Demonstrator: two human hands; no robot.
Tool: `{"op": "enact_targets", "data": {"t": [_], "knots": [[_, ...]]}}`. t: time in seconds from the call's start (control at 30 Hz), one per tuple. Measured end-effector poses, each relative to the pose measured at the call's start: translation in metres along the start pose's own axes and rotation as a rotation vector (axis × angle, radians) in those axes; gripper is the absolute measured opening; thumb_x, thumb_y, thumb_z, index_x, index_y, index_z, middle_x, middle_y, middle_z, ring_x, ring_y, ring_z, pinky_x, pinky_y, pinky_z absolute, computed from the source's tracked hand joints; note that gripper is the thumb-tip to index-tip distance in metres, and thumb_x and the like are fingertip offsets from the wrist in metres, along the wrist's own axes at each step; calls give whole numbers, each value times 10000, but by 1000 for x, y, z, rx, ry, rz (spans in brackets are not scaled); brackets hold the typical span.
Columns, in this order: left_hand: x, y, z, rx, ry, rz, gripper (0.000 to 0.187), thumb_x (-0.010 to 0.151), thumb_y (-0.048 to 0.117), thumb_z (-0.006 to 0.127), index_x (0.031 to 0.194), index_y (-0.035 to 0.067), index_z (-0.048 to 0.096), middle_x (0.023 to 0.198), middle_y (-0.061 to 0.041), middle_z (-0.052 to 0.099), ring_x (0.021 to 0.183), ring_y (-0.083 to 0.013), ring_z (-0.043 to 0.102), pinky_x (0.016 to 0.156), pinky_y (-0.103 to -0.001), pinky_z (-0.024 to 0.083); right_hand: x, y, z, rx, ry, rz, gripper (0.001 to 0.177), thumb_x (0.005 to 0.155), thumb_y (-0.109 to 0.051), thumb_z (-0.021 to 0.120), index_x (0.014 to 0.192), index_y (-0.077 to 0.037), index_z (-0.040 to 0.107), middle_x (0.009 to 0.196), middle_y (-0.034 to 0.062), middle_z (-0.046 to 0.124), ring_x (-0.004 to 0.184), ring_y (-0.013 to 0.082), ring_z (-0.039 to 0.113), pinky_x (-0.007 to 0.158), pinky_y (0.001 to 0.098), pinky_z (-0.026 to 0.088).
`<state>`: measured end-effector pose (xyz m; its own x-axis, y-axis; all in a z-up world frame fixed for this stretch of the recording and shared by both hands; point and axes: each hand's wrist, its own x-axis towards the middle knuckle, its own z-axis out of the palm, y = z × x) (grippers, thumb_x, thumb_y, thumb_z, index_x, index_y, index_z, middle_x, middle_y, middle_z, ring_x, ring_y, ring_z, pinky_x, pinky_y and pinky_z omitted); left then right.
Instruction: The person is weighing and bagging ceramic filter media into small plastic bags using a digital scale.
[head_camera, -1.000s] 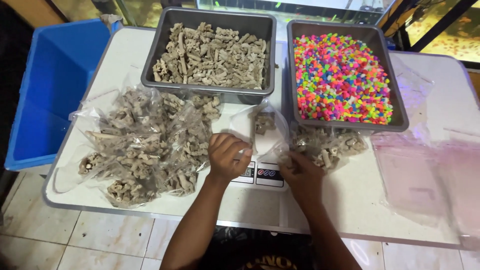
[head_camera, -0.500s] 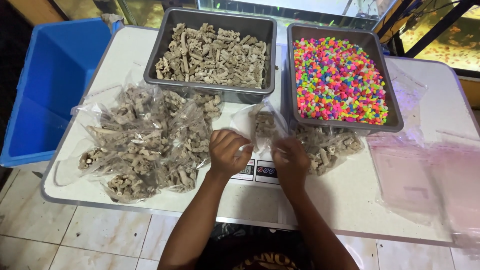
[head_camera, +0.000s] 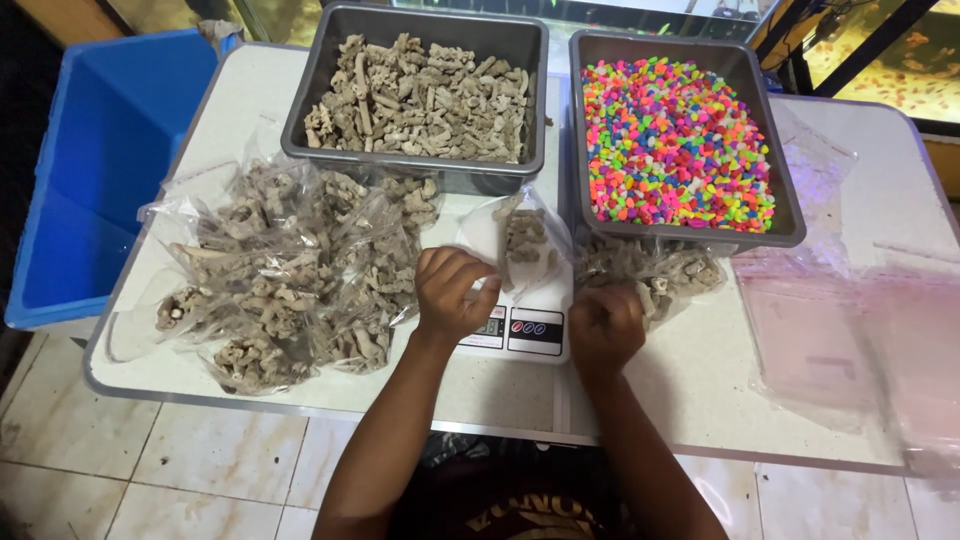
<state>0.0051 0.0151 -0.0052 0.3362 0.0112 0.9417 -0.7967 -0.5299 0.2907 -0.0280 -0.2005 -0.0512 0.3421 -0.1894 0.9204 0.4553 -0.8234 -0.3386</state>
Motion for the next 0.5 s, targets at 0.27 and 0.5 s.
{"op": "enact_targets", "data": {"t": [0.27,0.5], "knots": [[16,36,-13,82,-227,-169,470,833,482,763,1010,53,689,872,-126,648,760,-341,663,663,-450,502,17,-18,-4,126,-184,121,381,771,35,819,1096,-25,631,893,116,611,688,301,643,536,370,520],[-21,41,-4,246,-424,-291,437,765,289,865,1088,48,695,904,-102,611,732,-329,688,620,-427,545,13,-28,5,-60,-332,296,362,789,-143,880,1090,-101,684,616,52,594,558,296,667,561,423,538]]}}
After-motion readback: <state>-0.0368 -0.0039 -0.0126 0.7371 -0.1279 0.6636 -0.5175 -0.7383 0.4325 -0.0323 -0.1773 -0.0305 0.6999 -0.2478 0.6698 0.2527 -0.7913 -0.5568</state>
